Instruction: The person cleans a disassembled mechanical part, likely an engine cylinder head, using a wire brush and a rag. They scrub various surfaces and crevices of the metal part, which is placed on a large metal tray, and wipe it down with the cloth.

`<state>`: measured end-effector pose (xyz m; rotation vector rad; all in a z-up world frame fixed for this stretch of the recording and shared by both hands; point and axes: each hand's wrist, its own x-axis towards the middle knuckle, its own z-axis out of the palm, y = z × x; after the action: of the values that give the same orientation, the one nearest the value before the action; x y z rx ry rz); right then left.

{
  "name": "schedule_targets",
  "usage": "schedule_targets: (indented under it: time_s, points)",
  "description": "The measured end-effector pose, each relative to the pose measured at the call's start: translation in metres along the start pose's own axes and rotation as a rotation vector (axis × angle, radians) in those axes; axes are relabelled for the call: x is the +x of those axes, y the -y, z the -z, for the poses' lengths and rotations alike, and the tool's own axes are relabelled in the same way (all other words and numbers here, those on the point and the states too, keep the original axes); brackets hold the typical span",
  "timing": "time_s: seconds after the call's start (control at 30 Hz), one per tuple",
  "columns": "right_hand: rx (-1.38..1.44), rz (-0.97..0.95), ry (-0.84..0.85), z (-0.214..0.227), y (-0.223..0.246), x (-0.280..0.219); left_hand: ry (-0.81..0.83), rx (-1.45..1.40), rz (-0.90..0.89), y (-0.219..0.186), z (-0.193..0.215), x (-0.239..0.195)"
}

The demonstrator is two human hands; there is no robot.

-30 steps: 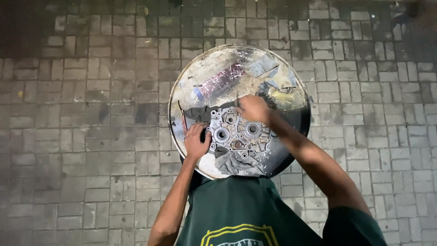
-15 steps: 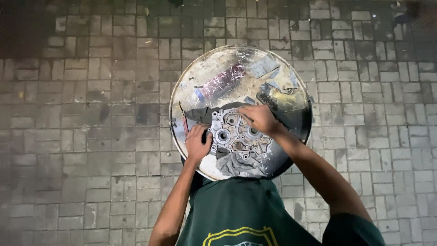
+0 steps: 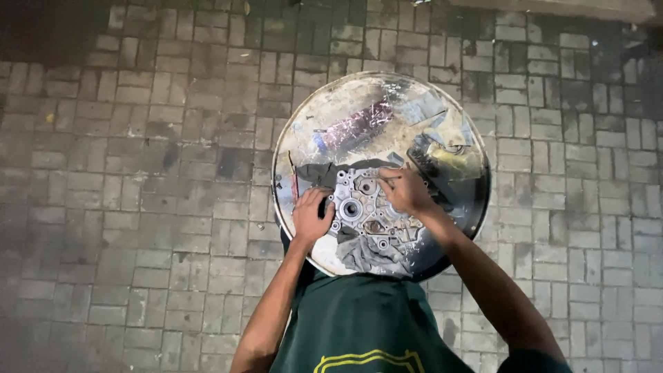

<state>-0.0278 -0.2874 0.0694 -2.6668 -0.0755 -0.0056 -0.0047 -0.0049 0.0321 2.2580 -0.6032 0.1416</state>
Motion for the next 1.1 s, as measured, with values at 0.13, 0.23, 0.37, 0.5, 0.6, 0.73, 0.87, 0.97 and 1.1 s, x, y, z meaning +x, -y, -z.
schedule_targets:
  time_s: [0.13,0.23,0.37,0.5,0.6,0.73,0.87,0.97,1.1]
  points:
    - [0.089,-0.066,-0.015,-0.007,0.001,0.010,0.003,-0.011,0.000,0.001,0.000,0.003]
    - [0.061,-0.072,-0.230,0.016,0.037,0.000,-0.002,0.013,-0.016,0.003,-0.002,-0.001]
    - [0.013,-0.115,-0.080,0.051,0.058,0.002,0.010,-0.002,0.008,0.010,-0.006,-0.002]
    - [0.172,-0.184,0.066,0.046,0.054,0.007,0.017,0.014,-0.013,0.010,-0.007,0.000]
    - [-0.108,-0.080,-0.071,0.015,0.025,0.008,0.029,0.021,-0.023,0.016,-0.011,-0.001]
    - [-0.095,-0.075,-0.098,0.022,0.022,-0.002,0.030,-0.014,-0.015,0.017,-0.013,-0.001]
    - [0.076,-0.120,0.003,0.023,0.027,0.000,0.053,0.081,-0.014,0.019,-0.010,0.001]
    - [0.079,-0.116,-0.048,0.013,0.018,0.008,0.073,0.086,0.016,0.010,-0.008,0.000]
    - [0.117,-0.135,-0.005,0.020,0.041,-0.010,0.081,0.103,0.032,0.010,-0.008,-0.004]
